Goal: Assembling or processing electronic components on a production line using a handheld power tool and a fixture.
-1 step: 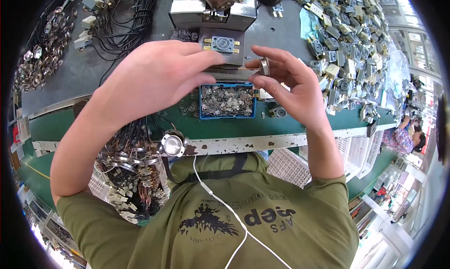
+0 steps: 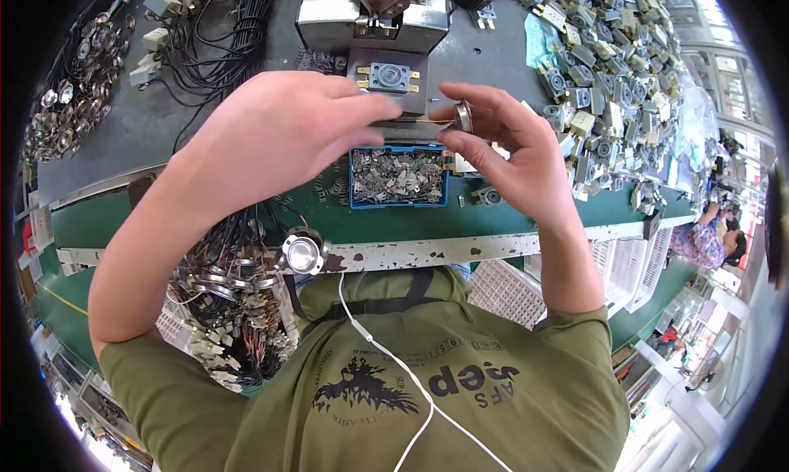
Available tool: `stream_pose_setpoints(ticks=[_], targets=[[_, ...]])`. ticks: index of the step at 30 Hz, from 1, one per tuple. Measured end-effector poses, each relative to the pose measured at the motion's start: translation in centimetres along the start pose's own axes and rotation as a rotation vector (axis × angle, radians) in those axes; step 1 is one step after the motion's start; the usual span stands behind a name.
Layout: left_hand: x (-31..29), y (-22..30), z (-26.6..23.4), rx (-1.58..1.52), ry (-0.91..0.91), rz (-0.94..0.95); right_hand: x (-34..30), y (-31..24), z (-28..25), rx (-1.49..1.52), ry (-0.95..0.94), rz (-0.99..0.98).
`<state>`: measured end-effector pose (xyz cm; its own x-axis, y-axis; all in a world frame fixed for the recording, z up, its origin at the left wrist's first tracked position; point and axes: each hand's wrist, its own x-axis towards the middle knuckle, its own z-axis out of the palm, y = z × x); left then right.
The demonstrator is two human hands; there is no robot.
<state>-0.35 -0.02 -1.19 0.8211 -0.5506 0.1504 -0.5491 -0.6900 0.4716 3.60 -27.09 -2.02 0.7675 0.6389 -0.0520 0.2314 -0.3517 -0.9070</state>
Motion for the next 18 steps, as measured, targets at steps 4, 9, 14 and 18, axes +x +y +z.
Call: stream_pose_setpoints(ticks=[4, 9, 14, 18], targets=[[0.3, -0.8, -1.0, 0.011, -0.032, 0.033, 0.4, 0.9, -0.3, 0.192, -0.154, 0.152], [0.3, -2.0, -2.3, -0.021, 0.023, 0.092, 1.5, 2.0, 1.0, 0.552, -0.203, 0.192], [0.5, -2.1, -3.3, 0.009, 0.014, 0.076, 2.2, 2.1, 1.4, 0.695, -0.213, 0.214], [0.1, -1.6, -2.4, 0.057, 0.030, 0.041, 2.3, 1.6, 1.1, 0.413, -0.096, 0.210]])
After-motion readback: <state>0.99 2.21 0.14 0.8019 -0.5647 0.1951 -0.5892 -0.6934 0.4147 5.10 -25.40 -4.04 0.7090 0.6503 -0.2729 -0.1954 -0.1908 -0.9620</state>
